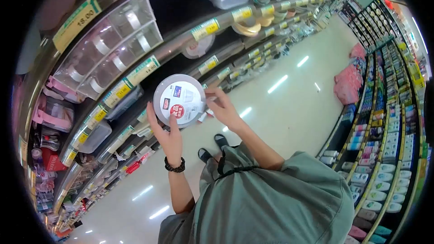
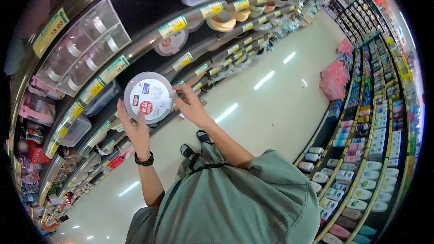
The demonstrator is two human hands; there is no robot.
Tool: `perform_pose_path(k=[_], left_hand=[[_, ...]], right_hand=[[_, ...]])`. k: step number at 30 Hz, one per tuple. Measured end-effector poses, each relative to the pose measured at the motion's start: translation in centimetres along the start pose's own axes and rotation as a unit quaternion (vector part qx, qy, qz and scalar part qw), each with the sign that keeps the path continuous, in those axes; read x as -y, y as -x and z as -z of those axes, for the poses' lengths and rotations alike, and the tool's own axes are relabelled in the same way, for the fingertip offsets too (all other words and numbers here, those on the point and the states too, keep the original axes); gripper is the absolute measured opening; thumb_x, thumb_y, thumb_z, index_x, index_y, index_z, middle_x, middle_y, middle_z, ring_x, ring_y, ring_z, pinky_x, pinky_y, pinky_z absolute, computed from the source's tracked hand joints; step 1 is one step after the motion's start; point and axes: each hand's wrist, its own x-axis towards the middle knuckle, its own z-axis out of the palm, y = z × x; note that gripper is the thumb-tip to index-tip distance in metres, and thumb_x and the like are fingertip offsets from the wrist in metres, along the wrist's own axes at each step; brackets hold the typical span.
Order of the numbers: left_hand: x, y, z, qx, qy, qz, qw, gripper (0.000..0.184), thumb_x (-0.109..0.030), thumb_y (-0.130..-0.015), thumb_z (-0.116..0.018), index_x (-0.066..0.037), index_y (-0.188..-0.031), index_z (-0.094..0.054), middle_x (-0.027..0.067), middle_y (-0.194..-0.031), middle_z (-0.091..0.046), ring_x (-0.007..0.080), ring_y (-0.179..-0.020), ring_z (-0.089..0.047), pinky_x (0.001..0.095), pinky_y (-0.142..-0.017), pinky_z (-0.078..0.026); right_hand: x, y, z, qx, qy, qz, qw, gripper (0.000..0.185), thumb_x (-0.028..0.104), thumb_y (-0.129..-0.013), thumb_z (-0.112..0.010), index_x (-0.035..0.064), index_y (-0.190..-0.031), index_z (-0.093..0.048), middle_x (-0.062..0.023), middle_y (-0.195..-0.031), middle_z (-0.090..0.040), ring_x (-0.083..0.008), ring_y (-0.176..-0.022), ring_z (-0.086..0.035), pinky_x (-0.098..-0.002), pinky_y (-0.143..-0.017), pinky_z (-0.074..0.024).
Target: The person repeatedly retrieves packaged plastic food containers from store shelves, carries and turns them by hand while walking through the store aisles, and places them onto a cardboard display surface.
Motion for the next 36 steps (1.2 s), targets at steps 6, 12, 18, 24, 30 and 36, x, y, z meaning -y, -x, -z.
perform_pose_path(k=[6, 12, 18, 24, 30, 36], left_hand=[[-2.0, 4.0, -3.3, 0.083, 0.248, 0.035, 0.965, 0.068, -0.002, -0.096, -0.052, -0.001, -0.156, -0.021, 0.0205, -0.158, -0.030, 0.0287, -0.145, -0.031, 0.0409, -0.120, -0.020], [-6.3, 8.9, -11.3, 0.222, 0.221, -0.021, 0.949, 0.077, -0.003, -0.091, -0.058, 0.001, -0.156, -0.017, 0.0175, -0.159, -0.028, 0.0283, -0.147, -0.027, 0.0416, -0.121, -0.017], [-9.2, 14.5, -21.3, 0.278, 0.191, -0.018, 0.941, 0.084, -0.005, -0.087, -0.063, 0.002, -0.156, -0.015, 0.0193, -0.156, -0.030, 0.0279, -0.141, -0.035, 0.0408, -0.117, -0.027], [-11.4, 18.8, -30.6, 0.344, 0.133, -0.005, 0.930, 0.082, -0.004, -0.089, -0.061, 0.000, -0.157, -0.015, 0.0186, -0.153, -0.034, 0.0261, -0.137, -0.040, 0.0382, -0.116, -0.028], [-11.5, 20.8, -40.3, 0.365, 0.183, 0.033, 0.912, 0.072, -0.006, -0.090, -0.060, 0.001, -0.153, -0.025, 0.0168, -0.144, -0.046, 0.0237, -0.127, -0.050, 0.0369, -0.110, -0.038], [-8.0, 20.5, -51.8, 0.446, 0.249, 0.268, 0.817, 0.056, -0.012, -0.092, -0.063, 0.007, -0.140, -0.041, 0.0154, -0.129, -0.057, 0.0220, -0.116, -0.057, 0.0356, -0.103, -0.044]], right_hand=[[2.2, 5.7, 5.2, -0.016, -0.209, -0.005, 0.978, 0.038, 0.007, -0.098, -0.058, 0.0058, -0.132, -0.042, -0.0109, -0.129, -0.050, -0.0179, -0.119, -0.054, -0.0358, -0.095, -0.0519], [3.2, 12.0, 14.5, -0.070, -0.240, 0.012, 0.968, 0.049, 0.005, -0.095, -0.062, 0.0041, -0.137, -0.038, -0.0107, -0.132, -0.050, -0.0215, -0.122, -0.053, -0.0377, -0.103, -0.0479], [5.4, 19.8, 25.1, -0.102, -0.218, 0.047, 0.969, 0.073, -0.001, -0.088, -0.068, 0.0051, -0.150, -0.030, -0.0111, -0.131, -0.050, -0.0219, -0.121, -0.052, -0.0387, -0.103, -0.0479], [4.3, 25.2, 34.4, -0.159, -0.184, 0.037, 0.969, 0.071, 0.003, -0.087, -0.072, 0.0041, -0.148, -0.035, -0.0117, -0.131, -0.050, -0.0218, -0.123, -0.052, -0.0392, -0.102, -0.0485], [2.8, 26.6, 41.1, -0.234, -0.232, 0.076, 0.941, 0.070, 0.004, -0.085, -0.075, 0.0041, -0.145, -0.038, -0.0137, -0.139, -0.047, -0.0232, -0.128, -0.049, -0.0401, -0.102, -0.0478], [0.5, 25.2, 49.3, -0.325, -0.187, 0.090, 0.923, 0.069, 0.006, -0.085, -0.076, 0.0048, -0.141, -0.034, -0.0152, -0.146, -0.040, -0.0274, -0.137, -0.040, -0.0446, -0.108, -0.0435]])
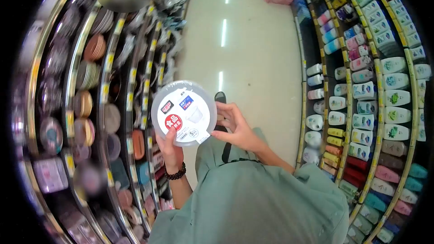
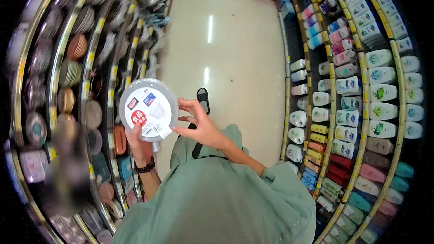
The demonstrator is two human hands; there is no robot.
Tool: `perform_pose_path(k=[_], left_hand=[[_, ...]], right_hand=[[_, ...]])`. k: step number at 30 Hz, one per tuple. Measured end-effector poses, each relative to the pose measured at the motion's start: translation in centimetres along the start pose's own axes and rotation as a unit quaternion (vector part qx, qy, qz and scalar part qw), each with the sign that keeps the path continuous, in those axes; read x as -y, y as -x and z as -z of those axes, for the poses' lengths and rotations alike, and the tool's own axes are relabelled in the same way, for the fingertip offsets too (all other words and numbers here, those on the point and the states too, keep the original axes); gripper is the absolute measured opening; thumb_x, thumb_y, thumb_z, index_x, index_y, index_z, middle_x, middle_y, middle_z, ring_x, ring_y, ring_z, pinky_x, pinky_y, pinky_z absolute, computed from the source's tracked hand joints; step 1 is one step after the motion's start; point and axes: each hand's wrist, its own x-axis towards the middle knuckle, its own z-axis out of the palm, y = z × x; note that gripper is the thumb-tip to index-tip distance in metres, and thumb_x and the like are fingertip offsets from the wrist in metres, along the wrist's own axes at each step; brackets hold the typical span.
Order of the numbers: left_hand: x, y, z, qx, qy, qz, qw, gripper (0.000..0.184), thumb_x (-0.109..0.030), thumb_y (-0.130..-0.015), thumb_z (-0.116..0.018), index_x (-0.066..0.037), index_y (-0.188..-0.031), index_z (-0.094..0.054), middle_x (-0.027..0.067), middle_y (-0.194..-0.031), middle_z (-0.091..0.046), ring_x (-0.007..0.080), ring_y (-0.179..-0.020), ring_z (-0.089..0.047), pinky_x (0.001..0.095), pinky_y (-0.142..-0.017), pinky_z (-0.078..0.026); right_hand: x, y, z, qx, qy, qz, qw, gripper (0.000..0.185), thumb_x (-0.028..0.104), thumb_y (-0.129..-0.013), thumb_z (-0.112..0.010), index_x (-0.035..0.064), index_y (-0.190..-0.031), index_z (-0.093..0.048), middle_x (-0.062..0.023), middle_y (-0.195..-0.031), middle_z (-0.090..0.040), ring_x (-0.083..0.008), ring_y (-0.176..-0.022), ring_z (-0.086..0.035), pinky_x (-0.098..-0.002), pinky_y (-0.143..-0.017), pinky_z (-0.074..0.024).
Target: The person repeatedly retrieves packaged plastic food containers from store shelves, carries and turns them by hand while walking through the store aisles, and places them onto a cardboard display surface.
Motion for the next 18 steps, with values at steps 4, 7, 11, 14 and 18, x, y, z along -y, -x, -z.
perform_pose_path(k=[4, 7, 11, 14, 18], left_hand=[[2.8, -9.7, -3.3, 0.070, 0.016, 0.044, 0.996, 0.054, -0.012, -0.092, -0.063, 0.005, -0.139, -0.043, 0.0151, -0.128, -0.058, 0.0221, -0.115, -0.059, 0.0363, -0.101, -0.046], [2.9, -16.5, -7.1, 0.086, 0.010, 0.109, 0.990, 0.058, -0.015, -0.091, -0.062, 0.003, -0.141, -0.042, 0.0149, -0.130, -0.058, 0.0230, -0.118, -0.059, 0.0376, -0.102, -0.047], [2.3, -26.1, -13.0, 0.182, -0.017, 0.089, 0.979, 0.069, -0.017, -0.088, -0.066, 0.004, -0.147, -0.036, 0.0175, -0.134, -0.055, 0.0235, -0.123, -0.055, 0.0344, -0.105, -0.043], [1.2, -32.0, -16.8, 0.251, -0.046, 0.124, 0.959, 0.071, -0.020, -0.087, -0.067, 0.005, -0.146, -0.036, 0.0178, -0.136, -0.053, 0.0236, -0.125, -0.053, 0.0349, -0.106, -0.042], [1.0, -38.9, -22.3, 0.310, -0.083, 0.109, 0.941, 0.072, -0.025, -0.089, -0.067, 0.004, -0.147, -0.036, 0.0179, -0.139, -0.050, 0.0237, -0.129, -0.050, 0.0353, -0.109, -0.040]], right_hand=[[1.4, -6.5, 4.8, -0.048, 0.043, -0.030, 0.997, 0.066, 0.006, -0.085, -0.076, 0.0055, -0.137, -0.036, -0.0160, -0.146, -0.038, -0.0275, -0.137, -0.040, -0.0443, -0.108, -0.0433], [4.2, -11.8, 8.5, -0.088, 0.026, -0.081, 0.993, 0.065, 0.006, -0.089, -0.071, 0.0064, -0.142, -0.034, -0.0155, -0.145, -0.040, -0.0258, -0.135, -0.041, -0.0407, -0.107, -0.0431], [8.0, -20.1, 12.7, -0.115, -0.005, -0.100, 0.988, 0.072, 0.008, -0.093, -0.066, 0.0090, -0.152, -0.025, -0.0158, -0.146, -0.040, -0.0248, -0.134, -0.042, -0.0386, -0.109, -0.0396], [8.9, -25.0, 15.1, -0.145, -0.097, -0.103, 0.979, 0.077, 0.009, -0.093, -0.065, 0.0104, -0.156, -0.020, -0.0164, -0.149, -0.038, -0.0249, -0.135, -0.042, -0.0388, -0.112, -0.0360], [9.6, -30.1, 19.1, -0.156, -0.089, -0.041, 0.983, 0.080, 0.012, -0.092, -0.066, 0.0099, -0.156, -0.018, -0.0157, -0.150, -0.039, -0.0257, -0.135, -0.042, -0.0396, -0.112, -0.0350]])
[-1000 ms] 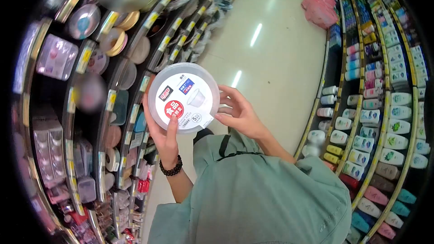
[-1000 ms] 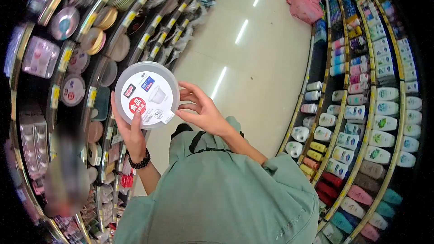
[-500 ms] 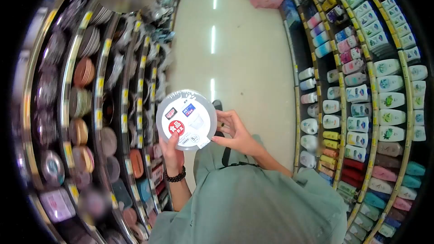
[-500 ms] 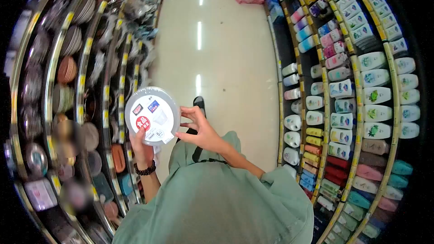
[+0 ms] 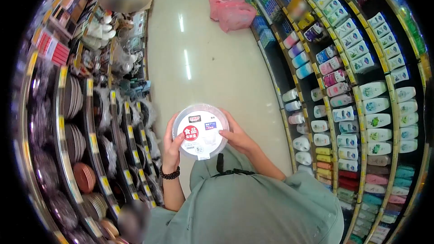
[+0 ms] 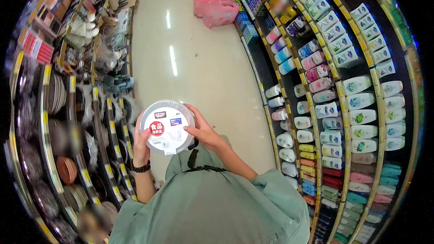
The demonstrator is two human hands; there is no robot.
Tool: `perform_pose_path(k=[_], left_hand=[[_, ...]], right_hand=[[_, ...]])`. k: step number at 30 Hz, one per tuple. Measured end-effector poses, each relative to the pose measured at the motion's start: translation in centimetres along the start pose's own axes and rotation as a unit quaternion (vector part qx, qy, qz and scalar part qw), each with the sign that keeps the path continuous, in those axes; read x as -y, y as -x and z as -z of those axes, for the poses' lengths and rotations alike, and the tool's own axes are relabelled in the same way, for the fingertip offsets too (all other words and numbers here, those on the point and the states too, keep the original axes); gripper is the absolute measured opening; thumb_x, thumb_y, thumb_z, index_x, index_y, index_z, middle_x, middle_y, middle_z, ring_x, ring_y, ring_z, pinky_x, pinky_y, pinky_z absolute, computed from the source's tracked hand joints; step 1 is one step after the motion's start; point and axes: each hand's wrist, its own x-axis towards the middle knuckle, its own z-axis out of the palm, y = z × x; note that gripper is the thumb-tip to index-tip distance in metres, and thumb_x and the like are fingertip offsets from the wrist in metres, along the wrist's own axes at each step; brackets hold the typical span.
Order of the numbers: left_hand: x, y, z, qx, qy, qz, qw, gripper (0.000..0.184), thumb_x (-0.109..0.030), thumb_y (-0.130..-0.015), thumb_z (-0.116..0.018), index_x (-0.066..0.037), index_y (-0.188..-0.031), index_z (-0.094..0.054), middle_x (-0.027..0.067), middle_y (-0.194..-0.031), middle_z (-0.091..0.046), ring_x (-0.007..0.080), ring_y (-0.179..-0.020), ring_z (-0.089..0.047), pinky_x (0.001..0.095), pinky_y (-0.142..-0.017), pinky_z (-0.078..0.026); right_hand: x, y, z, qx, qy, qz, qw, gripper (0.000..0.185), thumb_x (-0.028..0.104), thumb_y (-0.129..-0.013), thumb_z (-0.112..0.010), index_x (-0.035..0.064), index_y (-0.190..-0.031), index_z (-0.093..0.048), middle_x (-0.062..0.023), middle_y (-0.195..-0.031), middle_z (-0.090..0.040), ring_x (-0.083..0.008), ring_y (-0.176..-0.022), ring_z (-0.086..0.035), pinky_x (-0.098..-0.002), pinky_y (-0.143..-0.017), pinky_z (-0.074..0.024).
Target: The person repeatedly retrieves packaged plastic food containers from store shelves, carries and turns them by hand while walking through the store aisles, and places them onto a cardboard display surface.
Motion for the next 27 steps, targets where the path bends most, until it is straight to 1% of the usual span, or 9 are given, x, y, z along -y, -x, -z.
perform_pose_path(k=[5, 8, 9, 10, 13, 17, 21, 24, 27], left_hand=[[0.5, -9.0, 1.2, 0.007, -0.014, 0.027, 1.000, 0.077, -0.030, -0.091, -0.067, 0.003, -0.150, -0.031, 0.0175, -0.147, -0.043, 0.0246, -0.136, -0.043, 0.0362, -0.113, -0.035], [1.1, -15.4, 2.3, 0.001, 0.005, 0.027, 1.000, 0.077, -0.028, -0.091, -0.068, 0.003, -0.151, -0.030, 0.0169, -0.149, -0.041, 0.0246, -0.138, -0.041, 0.0366, -0.115, -0.033], [1.1, -17.6, 2.7, -0.006, 0.014, 0.039, 0.999, 0.074, -0.021, -0.093, -0.066, 0.003, -0.151, -0.029, 0.0164, -0.151, -0.039, 0.0245, -0.139, -0.039, 0.0369, -0.116, -0.030], [1.1, -20.0, 3.3, -0.011, 0.016, 0.047, 0.999, 0.068, -0.015, -0.095, -0.063, 0.001, -0.152, -0.029, 0.0149, -0.150, -0.040, 0.0235, -0.136, -0.042, 0.0370, -0.113, -0.036], [-0.9, -27.7, 3.2, -0.016, 0.018, 0.092, 0.995, 0.062, -0.013, -0.098, -0.059, -0.003, -0.153, -0.030, 0.0125, -0.147, -0.042, 0.0206, -0.128, -0.048, 0.0371, -0.101, -0.047], [-4.1, -38.4, 3.3, -0.049, 0.023, 0.098, 0.994, 0.060, -0.014, -0.098, -0.060, 0.000, -0.151, -0.033, 0.0118, -0.139, -0.051, 0.0197, -0.121, -0.055, 0.0365, -0.098, -0.049], [-6.9, -47.4, 3.7, -0.062, 0.009, 0.047, 0.997, 0.058, -0.014, -0.097, -0.061, 0.002, -0.148, -0.037, 0.0131, -0.136, -0.054, 0.0191, -0.120, -0.056, 0.0347, -0.098, -0.050], [-7.6, -53.1, 4.5, -0.063, 0.022, 0.044, 0.997, 0.060, -0.014, -0.096, -0.062, 0.002, -0.147, -0.037, 0.0131, -0.137, -0.053, 0.0197, -0.123, -0.055, 0.0357, -0.102, -0.047], [-7.6, -58.4, 5.8, -0.065, 0.046, 0.065, 0.995, 0.060, -0.013, -0.095, -0.062, 0.002, -0.147, -0.037, 0.0129, -0.137, -0.053, 0.0202, -0.124, -0.054, 0.0359, -0.104, -0.045]], right_hand=[[1.6, -8.4, 3.6, -0.006, 0.011, 0.018, 1.000, 0.081, 0.017, -0.093, -0.065, 0.0117, -0.157, -0.015, -0.0141, -0.147, -0.044, -0.0251, -0.134, -0.044, -0.0399, -0.109, -0.0391], [3.6, -14.9, 6.1, -0.027, -0.032, -0.015, 0.999, 0.080, 0.018, -0.095, -0.064, 0.0145, -0.158, -0.015, -0.0133, -0.144, -0.046, -0.0240, -0.132, -0.046, -0.0410, -0.105, -0.0427], [4.3, -17.5, 6.9, -0.041, -0.039, -0.025, 0.998, 0.080, 0.019, -0.095, -0.064, 0.0153, -0.158, -0.014, -0.0130, -0.144, -0.046, -0.0238, -0.132, -0.046, -0.0417, -0.104, -0.0434], [4.8, -20.1, 7.5, -0.054, -0.046, -0.039, 0.997, 0.079, 0.020, -0.096, -0.063, 0.0161, -0.158, -0.014, -0.0128, -0.144, -0.046, -0.0237, -0.132, -0.046, -0.0424, -0.103, -0.0440], [7.2, -28.1, 8.5, -0.087, -0.058, -0.067, 0.992, 0.078, 0.024, -0.098, -0.061, 0.0170, -0.158, -0.012, -0.0125, -0.144, -0.045, -0.0238, -0.132, -0.045, -0.0445, -0.103, -0.0441], [12.7, -37.9, 9.1, -0.111, -0.049, -0.089, 0.989, 0.077, 0.029, -0.100, -0.059, 0.0176, -0.158, -0.010, -0.0127, -0.146, -0.040, -0.0246, -0.135, -0.041, -0.0477, -0.105, -0.0428], [16.1, -46.7, 10.6, -0.036, -0.088, -0.025, 0.995, 0.075, 0.029, -0.100, -0.058, 0.0171, -0.158, -0.011, -0.0120, -0.152, -0.032, -0.0257, -0.138, -0.037, -0.0492, -0.109, -0.0396], [18.3, -52.3, 11.1, -0.051, -0.097, -0.032, 0.993, 0.074, 0.027, -0.100, -0.057, 0.0161, -0.158, -0.012, -0.0103, -0.153, -0.032, -0.0252, -0.140, -0.036, -0.0491, -0.110, -0.0380], [18.8, -57.1, 12.6, -0.056, -0.127, -0.090, 0.986, 0.073, 0.025, -0.100, -0.056, 0.0175, -0.158, -0.013, -0.0085, -0.153, -0.033, -0.0250, -0.140, -0.036, -0.0486, -0.112, -0.0365]])
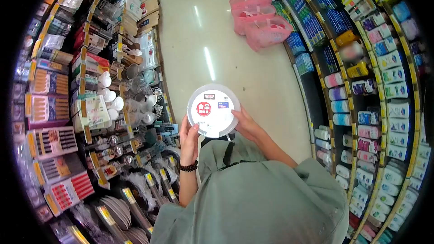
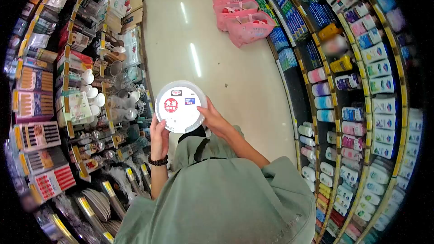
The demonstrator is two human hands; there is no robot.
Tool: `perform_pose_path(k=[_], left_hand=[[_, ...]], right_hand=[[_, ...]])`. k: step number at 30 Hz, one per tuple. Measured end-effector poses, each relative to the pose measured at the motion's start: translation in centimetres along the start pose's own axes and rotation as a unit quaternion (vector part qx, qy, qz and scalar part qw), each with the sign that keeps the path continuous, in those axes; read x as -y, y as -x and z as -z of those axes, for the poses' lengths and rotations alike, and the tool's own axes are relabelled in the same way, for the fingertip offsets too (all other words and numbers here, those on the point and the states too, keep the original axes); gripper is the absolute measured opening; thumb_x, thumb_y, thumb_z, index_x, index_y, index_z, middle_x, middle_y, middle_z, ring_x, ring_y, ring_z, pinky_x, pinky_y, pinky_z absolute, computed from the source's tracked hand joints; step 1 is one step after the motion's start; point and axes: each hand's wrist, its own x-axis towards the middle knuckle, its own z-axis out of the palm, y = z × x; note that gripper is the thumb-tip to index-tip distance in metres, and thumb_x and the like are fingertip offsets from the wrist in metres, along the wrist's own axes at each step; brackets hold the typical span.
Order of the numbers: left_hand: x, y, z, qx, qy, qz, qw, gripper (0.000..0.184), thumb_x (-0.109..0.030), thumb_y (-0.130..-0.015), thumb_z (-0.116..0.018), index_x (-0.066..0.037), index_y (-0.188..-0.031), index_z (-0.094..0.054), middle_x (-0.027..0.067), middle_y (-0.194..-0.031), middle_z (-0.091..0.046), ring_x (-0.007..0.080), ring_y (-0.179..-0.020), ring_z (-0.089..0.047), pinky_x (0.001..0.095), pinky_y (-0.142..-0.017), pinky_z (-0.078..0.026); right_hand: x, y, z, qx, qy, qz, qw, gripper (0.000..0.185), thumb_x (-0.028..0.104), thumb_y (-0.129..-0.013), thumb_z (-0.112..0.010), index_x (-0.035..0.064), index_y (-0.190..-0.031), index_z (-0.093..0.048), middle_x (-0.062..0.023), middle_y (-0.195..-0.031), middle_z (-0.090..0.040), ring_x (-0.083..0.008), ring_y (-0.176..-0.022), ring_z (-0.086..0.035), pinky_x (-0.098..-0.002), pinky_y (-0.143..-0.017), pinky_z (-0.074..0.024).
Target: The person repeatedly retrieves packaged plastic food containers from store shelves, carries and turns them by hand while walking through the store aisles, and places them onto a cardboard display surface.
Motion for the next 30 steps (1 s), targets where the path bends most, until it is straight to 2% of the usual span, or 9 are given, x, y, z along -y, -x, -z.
perform_pose_path(k=[3, 6, 8, 13, 17, 18, 20, 24, 30], left_hand=[[-0.6, -6.0, 0.2, 0.014, 0.026, 0.027, 0.999, 0.059, -0.011, -0.095, -0.059, 0.001, -0.148, -0.036, 0.0131, -0.138, -0.052, 0.0206, -0.127, -0.052, 0.0361, -0.105, -0.044], [-0.7, -13.3, 0.8, 0.028, 0.053, 0.041, 0.997, 0.059, -0.010, -0.095, -0.058, 0.000, -0.149, -0.035, 0.0130, -0.139, -0.051, 0.0206, -0.128, -0.050, 0.0383, -0.104, -0.044], [-1.7, -19.0, 1.4, 0.041, 0.073, 0.054, 0.995, 0.059, -0.011, -0.095, -0.057, 0.000, -0.149, -0.034, 0.0126, -0.138, -0.051, 0.0208, -0.127, -0.051, 0.0383, -0.104, -0.045], [-9.5, -34.0, -0.5, 0.082, 0.065, 0.048, 0.993, 0.059, -0.014, -0.095, -0.059, 0.001, -0.147, -0.037, 0.0130, -0.138, -0.052, 0.0220, -0.126, -0.053, 0.0385, -0.103, -0.046], [-16.1, -45.0, -1.5, 0.128, 0.009, 0.010, 0.992, 0.062, -0.014, -0.093, -0.060, 0.003, -0.148, -0.036, 0.0137, -0.140, -0.052, 0.0217, -0.130, -0.049, 0.0359, -0.109, -0.039], [-17.2, -46.9, -2.5, 0.120, -0.006, -0.001, 0.993, 0.066, -0.016, -0.091, -0.062, 0.003, -0.149, -0.035, 0.0141, -0.142, -0.050, 0.0223, -0.131, -0.047, 0.0368, -0.111, -0.035], [-19.3, -51.0, -2.8, 0.131, -0.021, -0.021, 0.991, 0.068, -0.019, -0.091, -0.063, 0.003, -0.149, -0.034, 0.0145, -0.143, -0.049, 0.0230, -0.132, -0.046, 0.0376, -0.112, -0.034], [-22.1, -58.2, -2.1, 0.113, -0.045, -0.030, 0.992, 0.070, -0.022, -0.090, -0.064, 0.002, -0.149, -0.035, 0.0144, -0.143, -0.049, 0.0238, -0.132, -0.046, 0.0383, -0.112, -0.033], [-23.8, -71.2, -1.2, 0.086, -0.046, 0.019, 0.995, 0.067, -0.022, -0.092, -0.064, 0.001, -0.148, -0.036, 0.0135, -0.141, -0.049, 0.0231, -0.132, -0.046, 0.0370, -0.112, -0.034]], right_hand=[[3.1, -5.0, 1.3, 0.000, 0.016, -0.029, 0.999, 0.073, 0.024, -0.099, -0.057, 0.0199, -0.158, -0.014, -0.0079, -0.153, -0.034, -0.0258, -0.141, -0.036, -0.0497, -0.111, -0.0378], [5.7, -11.9, 2.9, 0.044, 0.045, 0.002, 0.998, 0.074, 0.024, -0.098, -0.058, 0.0222, -0.158, -0.014, -0.0076, -0.152, -0.034, -0.0264, -0.140, -0.036, -0.0509, -0.109, -0.0399], [8.7, -16.5, 2.5, 0.008, 0.047, -0.027, 0.998, 0.075, 0.023, -0.098, -0.058, 0.0210, -0.158, -0.014, -0.0076, -0.152, -0.034, -0.0265, -0.140, -0.037, -0.0515, -0.108, -0.0413], [19.6, -26.9, -1.8, -0.057, 0.103, -0.015, 0.993, 0.077, 0.025, -0.098, -0.059, 0.0165, -0.158, -0.013, -0.0075, -0.153, -0.035, -0.0258, -0.139, -0.039, -0.0498, -0.108, -0.0405], [24.7, -34.4, -3.8, -0.087, 0.073, 0.033, 0.993, 0.078, 0.029, -0.098, -0.059, 0.0145, -0.158, -0.013, -0.0072, -0.154, -0.035, -0.0238, -0.139, -0.038, -0.0460, -0.111, -0.0359], [26.1, -35.6, -4.0, -0.084, 0.052, 0.039, 0.994, 0.078, 0.030, -0.098, -0.059, 0.0144, -0.158, -0.013, -0.0072, -0.154, -0.035, -0.0238, -0.139, -0.038, -0.0459, -0.112, -0.0349], [28.2, -39.6, -4.4, -0.083, 0.024, 0.052, 0.995, 0.079, 0.031, -0.097, -0.060, 0.0140, -0.158, -0.013, -0.0080, -0.155, -0.034, -0.0248, -0.141, -0.037, -0.0452, -0.115, -0.0304], [31.0, -47.5, -4.8, -0.062, -0.002, 0.041, 0.997, 0.080, 0.034, -0.097, -0.060, 0.0144, -0.158, -0.013, -0.0084, -0.155, -0.034, -0.0248, -0.142, -0.035, -0.0441, -0.117, -0.0284], [37.4, -60.4, -4.6, -0.056, 0.004, 0.004, 0.998, 0.078, 0.036, -0.098, -0.058, 0.0135, -0.158, -0.015, -0.0085, -0.155, -0.034, -0.0233, -0.142, -0.035, -0.0435, -0.117, -0.0280]])
